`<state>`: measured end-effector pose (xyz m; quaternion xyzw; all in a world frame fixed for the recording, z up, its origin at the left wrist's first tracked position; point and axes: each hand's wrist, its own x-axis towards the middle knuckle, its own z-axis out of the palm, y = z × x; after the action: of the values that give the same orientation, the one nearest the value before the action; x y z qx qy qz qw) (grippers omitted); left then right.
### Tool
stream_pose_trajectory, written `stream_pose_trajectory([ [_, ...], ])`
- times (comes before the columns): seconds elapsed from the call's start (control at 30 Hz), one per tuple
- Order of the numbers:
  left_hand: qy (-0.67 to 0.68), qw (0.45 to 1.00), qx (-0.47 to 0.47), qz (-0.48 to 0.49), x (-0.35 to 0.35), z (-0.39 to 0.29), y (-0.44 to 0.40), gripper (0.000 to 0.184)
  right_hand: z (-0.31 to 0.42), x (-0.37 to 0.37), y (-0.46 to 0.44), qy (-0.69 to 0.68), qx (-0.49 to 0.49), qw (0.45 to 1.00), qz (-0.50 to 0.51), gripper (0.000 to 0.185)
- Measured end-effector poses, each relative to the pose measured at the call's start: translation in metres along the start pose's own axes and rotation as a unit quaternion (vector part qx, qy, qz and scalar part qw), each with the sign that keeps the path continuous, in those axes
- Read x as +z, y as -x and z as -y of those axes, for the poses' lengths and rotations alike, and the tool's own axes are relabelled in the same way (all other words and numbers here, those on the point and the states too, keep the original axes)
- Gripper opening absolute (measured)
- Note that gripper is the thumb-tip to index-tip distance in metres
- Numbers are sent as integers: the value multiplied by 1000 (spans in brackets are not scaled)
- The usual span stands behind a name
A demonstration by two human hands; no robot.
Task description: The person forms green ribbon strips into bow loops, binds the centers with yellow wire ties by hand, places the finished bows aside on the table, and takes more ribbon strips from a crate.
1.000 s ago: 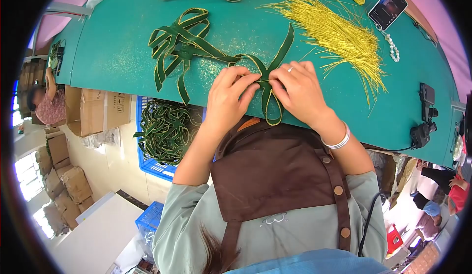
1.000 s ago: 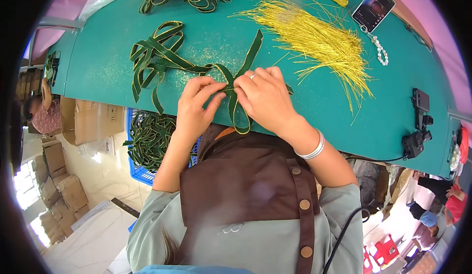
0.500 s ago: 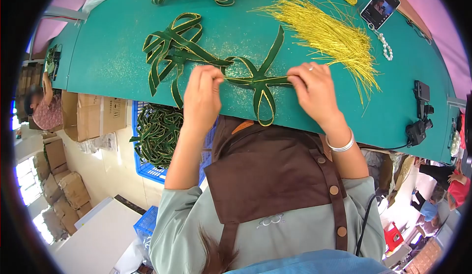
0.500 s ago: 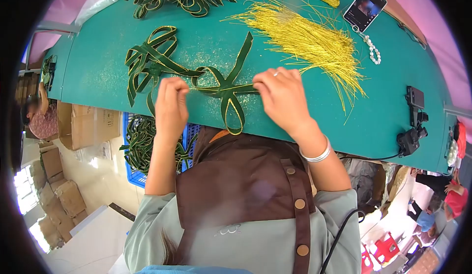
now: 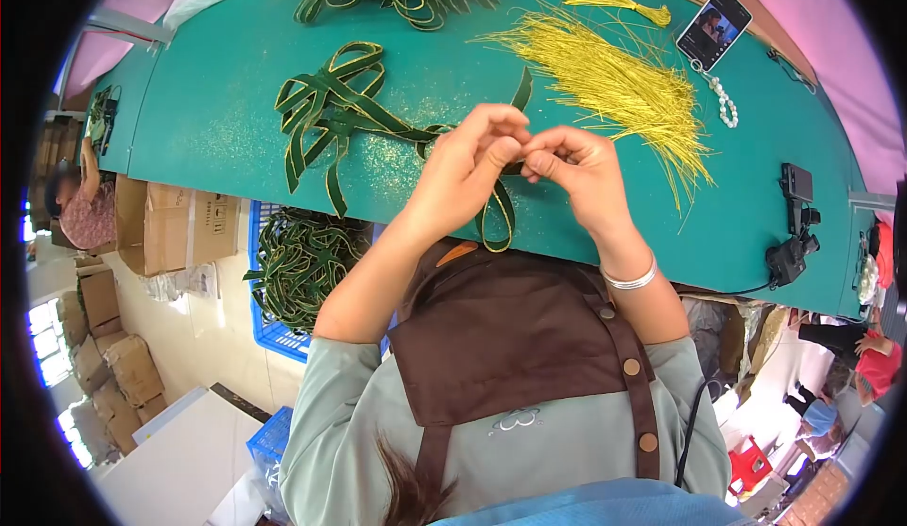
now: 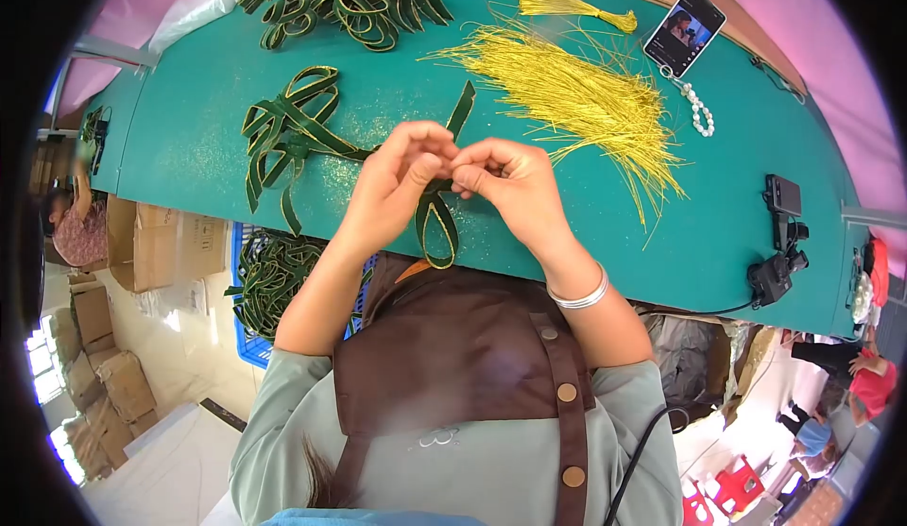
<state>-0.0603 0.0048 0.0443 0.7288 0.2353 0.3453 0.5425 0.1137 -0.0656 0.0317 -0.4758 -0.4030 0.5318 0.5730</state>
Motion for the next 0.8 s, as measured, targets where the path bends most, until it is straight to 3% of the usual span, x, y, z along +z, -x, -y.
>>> stream_pose_trajectory([
  [0.07,95,988,-120,-29,4,6,5,17,-7,-7,-2,-16,-2,1000,-5,8],
  [0.2,-57,995,-42,-72,2,14,10,16,-8,-9,-1,-16,-3,1000,-8,7],
  [0.27,-171,967,73,-173,-12,13,8,14,-8,-7,-2,9,1,1000,-6,8],
  [0.33,-215,940,61,-257,-33,12,16,14,-7,-3,0,34,4,999,-4,8],
  [0.4,-220,926,-32,-307,-48,8,32,14,-5,2,1,89,9,996,-13,9],
  [0.43,-246,919,-110,-286,-56,5,41,16,-6,2,1,87,7,996,-8,9],
  [0.47,-249,917,-111,-290,-63,9,47,16,-7,2,1,81,5,997,-6,9],
  [0.57,-302,937,-87,-152,-68,19,58,21,-10,1,-1,79,3,997,1,9],
  [0.67,-321,941,-47,-100,-62,26,48,22,-12,2,-1,85,5,996,6,9],
  [0.8,-353,928,-123,8,-69,22,29,19,-9,3,-1,98,5,995,8,10],
])
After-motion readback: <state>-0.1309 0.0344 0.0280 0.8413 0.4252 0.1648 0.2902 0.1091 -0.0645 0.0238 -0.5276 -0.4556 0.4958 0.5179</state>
